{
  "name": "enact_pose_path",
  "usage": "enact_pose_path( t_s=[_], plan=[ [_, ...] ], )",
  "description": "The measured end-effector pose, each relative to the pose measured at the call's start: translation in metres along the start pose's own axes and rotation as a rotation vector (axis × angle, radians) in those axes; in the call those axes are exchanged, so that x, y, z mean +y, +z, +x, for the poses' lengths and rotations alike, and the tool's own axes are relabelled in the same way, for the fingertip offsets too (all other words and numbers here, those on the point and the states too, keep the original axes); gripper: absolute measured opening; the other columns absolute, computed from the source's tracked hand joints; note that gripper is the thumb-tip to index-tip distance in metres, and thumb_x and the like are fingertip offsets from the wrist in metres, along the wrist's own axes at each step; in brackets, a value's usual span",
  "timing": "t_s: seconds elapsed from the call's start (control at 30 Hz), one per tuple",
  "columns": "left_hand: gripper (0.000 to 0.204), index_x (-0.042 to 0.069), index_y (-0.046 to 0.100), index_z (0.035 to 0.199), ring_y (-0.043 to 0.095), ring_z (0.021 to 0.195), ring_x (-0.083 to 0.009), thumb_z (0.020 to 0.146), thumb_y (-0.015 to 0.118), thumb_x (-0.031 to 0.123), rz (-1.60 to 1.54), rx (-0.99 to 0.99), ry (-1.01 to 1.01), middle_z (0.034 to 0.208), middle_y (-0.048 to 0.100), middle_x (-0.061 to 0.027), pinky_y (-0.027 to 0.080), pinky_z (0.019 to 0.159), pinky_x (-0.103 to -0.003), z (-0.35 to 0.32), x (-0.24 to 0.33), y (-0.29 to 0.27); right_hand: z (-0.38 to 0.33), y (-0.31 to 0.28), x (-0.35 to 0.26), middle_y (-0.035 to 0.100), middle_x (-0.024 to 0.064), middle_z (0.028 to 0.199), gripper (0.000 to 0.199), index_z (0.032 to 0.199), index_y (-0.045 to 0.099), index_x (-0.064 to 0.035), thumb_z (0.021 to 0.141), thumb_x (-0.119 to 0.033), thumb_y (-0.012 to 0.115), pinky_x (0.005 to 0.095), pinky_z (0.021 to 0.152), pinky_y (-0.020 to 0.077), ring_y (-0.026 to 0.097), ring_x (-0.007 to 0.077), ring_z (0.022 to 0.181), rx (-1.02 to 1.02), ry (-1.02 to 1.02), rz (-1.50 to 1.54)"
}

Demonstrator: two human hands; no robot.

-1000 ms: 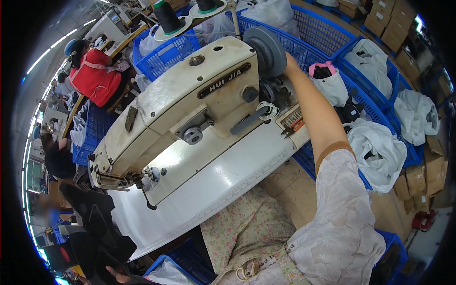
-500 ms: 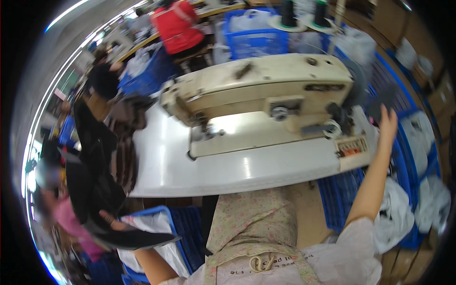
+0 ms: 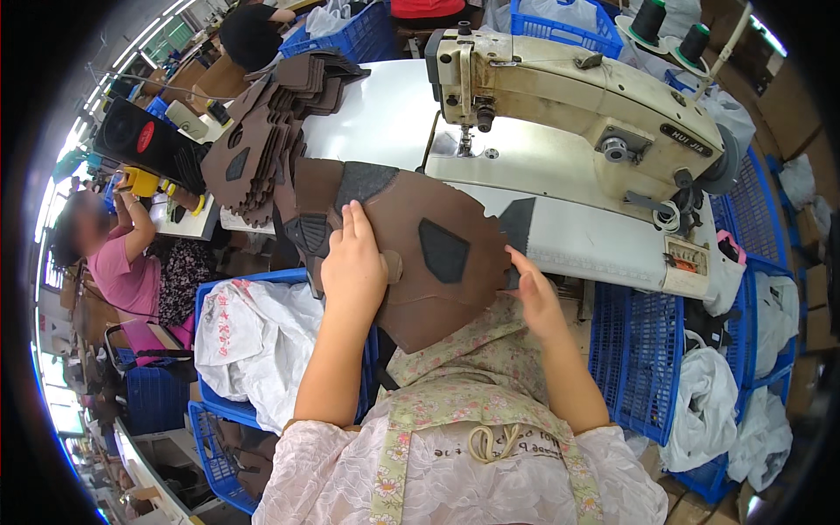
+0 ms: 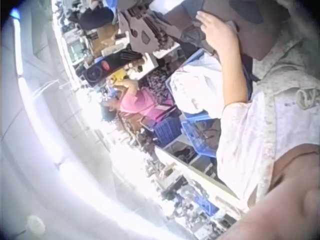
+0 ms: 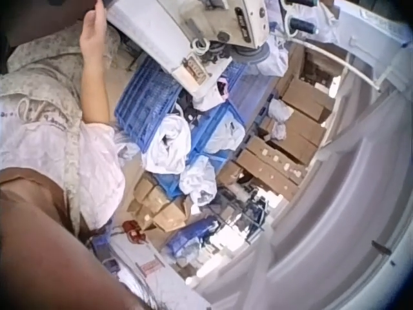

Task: The recorder uses an industrial sewing machine to stitch together components of a brown and black shoe upper.

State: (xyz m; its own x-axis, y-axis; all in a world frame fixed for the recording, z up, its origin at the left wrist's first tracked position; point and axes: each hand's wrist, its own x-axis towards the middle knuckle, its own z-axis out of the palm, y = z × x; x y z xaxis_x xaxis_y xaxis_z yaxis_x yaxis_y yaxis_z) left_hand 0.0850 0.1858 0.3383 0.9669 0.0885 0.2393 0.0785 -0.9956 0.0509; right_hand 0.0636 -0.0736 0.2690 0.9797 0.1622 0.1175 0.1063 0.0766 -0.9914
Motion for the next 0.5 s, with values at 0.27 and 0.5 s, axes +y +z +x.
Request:
enact_pose_path(
  t_s=[0.27, 0.5],
  plan=[
    [0.071, -0.008, 0.037, 0.142, 0.061, 0.108, -0.0377, 0.076, 0.058, 0.009, -0.124, -0.04, 0.111, 0.139, 0.052, -0.0223, 0.054, 0.09, -0.043, 0.01, -0.001, 0.021, 0.02, 0.013, 0.004, 0.061, 0.0107, 0.123, 0.04, 0.129, 0.054, 0.0024, 0.093, -0.008, 0.065, 0.0307, 0.098, 0.0457, 0.057, 0.0175, 0.112, 0.295, 0.114, 0.417],
    [0.07, -0.006, 0.045, 0.138, 0.062, 0.109, -0.0354, 0.072, 0.061, 0.009, -0.188, -0.038, 0.173, 0.135, 0.056, -0.0214, 0.055, 0.088, -0.041, 0.021, 0.009, 0.034, 0.028, 0.005, -0.005, 0.063, 0.0098, 0.119, 0.034, 0.126, 0.056, 0.0024, 0.093, -0.004, 0.061, 0.031, 0.094, 0.0479, 0.059, 0.0175, 0.109, 0.391, 0.032, 0.424]
  ],
)
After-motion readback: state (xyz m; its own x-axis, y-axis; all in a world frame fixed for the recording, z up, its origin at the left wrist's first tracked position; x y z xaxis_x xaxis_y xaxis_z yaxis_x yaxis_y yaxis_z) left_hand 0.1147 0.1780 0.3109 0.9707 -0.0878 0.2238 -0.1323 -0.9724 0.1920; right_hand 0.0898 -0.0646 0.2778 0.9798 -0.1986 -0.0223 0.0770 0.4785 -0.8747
